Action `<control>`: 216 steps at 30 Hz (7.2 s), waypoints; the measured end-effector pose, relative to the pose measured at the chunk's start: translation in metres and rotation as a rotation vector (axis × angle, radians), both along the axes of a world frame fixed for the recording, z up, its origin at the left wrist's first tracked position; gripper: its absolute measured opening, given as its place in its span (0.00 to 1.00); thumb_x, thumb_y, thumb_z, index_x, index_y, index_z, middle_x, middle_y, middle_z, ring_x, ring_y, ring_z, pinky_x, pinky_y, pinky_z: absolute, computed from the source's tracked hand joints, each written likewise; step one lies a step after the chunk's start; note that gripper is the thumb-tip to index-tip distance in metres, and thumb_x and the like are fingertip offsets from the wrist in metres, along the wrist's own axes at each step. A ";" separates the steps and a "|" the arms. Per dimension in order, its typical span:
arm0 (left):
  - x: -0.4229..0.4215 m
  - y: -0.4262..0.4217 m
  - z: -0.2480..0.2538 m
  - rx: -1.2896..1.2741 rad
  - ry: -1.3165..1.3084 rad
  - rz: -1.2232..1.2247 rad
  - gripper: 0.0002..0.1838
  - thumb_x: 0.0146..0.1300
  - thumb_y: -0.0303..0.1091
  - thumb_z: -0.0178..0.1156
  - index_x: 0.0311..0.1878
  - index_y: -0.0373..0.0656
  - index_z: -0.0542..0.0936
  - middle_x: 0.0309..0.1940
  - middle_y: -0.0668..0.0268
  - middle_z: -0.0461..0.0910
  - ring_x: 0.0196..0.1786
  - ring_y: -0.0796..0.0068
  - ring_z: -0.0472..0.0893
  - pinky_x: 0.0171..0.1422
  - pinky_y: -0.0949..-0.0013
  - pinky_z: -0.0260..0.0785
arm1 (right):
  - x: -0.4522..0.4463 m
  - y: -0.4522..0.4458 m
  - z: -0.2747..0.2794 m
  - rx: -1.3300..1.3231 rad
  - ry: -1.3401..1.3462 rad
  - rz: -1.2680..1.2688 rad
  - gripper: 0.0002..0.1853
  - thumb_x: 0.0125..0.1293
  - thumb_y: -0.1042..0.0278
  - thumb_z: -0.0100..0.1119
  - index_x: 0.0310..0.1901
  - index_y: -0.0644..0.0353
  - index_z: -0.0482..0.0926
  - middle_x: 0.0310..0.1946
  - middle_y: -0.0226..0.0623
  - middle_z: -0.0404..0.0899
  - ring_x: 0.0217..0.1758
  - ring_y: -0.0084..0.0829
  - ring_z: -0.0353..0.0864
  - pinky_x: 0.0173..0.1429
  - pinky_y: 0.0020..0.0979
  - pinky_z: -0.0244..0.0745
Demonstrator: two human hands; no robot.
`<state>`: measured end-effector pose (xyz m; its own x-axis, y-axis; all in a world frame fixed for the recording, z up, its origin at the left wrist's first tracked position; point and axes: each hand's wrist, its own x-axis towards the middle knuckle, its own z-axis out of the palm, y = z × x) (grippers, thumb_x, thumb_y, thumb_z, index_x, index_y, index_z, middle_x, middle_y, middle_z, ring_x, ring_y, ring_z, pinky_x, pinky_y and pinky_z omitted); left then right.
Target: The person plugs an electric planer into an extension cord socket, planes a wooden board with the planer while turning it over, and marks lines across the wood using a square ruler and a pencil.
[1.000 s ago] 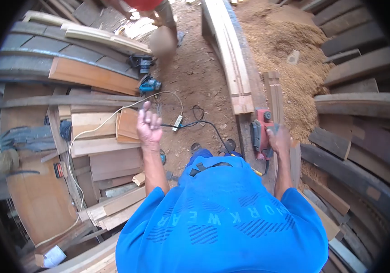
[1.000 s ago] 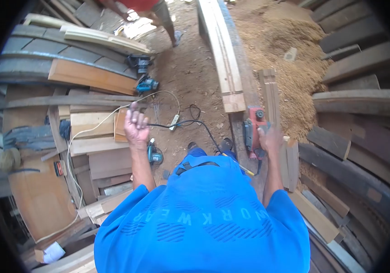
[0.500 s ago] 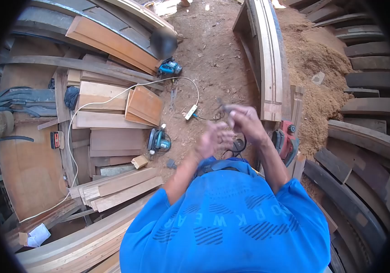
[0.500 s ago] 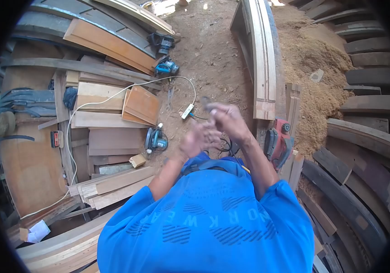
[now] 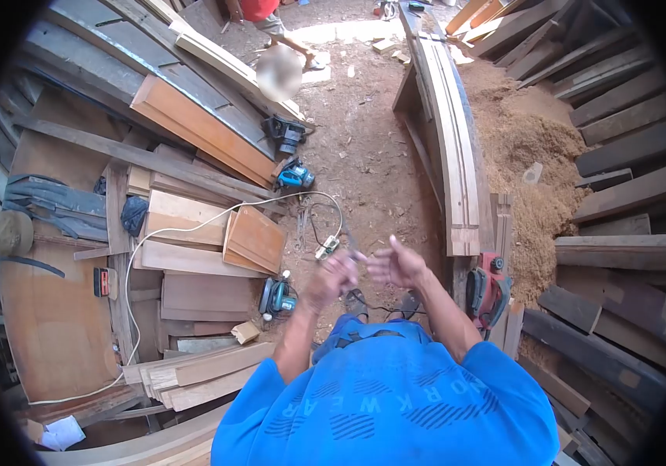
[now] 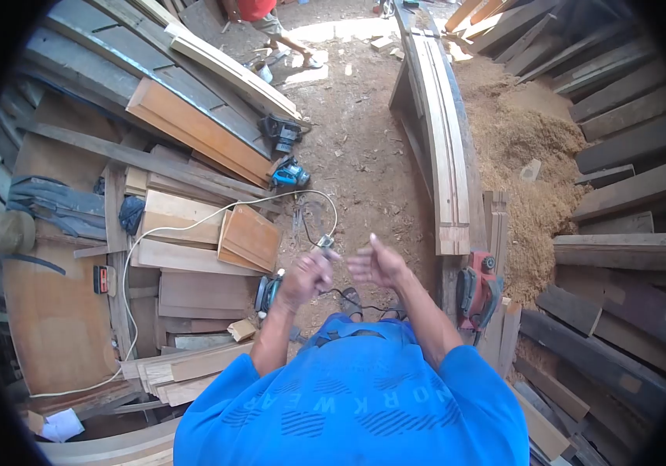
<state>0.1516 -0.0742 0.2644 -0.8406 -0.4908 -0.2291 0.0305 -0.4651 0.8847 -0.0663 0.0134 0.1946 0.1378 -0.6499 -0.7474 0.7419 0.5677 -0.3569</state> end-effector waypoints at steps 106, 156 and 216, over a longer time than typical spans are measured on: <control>-0.050 0.085 -0.219 -0.566 -0.925 -0.654 0.30 0.72 0.45 0.59 0.71 0.37 0.75 0.64 0.47 0.81 0.67 0.52 0.80 0.72 0.56 0.71 | -0.182 0.250 0.012 -0.030 0.719 -0.695 0.21 0.78 0.42 0.56 0.45 0.55 0.77 0.27 0.24 0.76 0.23 0.16 0.75 0.26 0.20 0.74; 0.138 0.074 -0.245 0.228 -1.063 0.416 0.14 0.77 0.44 0.56 0.52 0.49 0.84 0.30 0.69 0.81 0.32 0.74 0.77 0.37 0.65 0.71 | -0.179 0.288 -0.001 0.157 0.823 -0.462 0.28 0.78 0.34 0.50 0.53 0.53 0.83 0.22 0.20 0.71 0.18 0.17 0.70 0.21 0.24 0.70; 0.004 0.044 -0.056 0.789 0.728 0.568 0.49 0.72 0.78 0.37 0.69 0.37 0.71 0.62 0.39 0.79 0.69 0.37 0.76 0.71 0.37 0.71 | -0.028 -0.008 0.173 -0.910 0.139 0.694 0.17 0.77 0.65 0.58 0.58 0.70 0.84 0.23 0.24 0.74 0.23 0.15 0.66 0.25 0.24 0.59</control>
<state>0.1557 -0.0302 0.2088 -0.6079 -0.7697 -0.1950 0.7767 -0.6275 0.0554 -0.0943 0.0053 0.3672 0.6296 -0.7730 -0.0777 0.2929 0.3288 -0.8978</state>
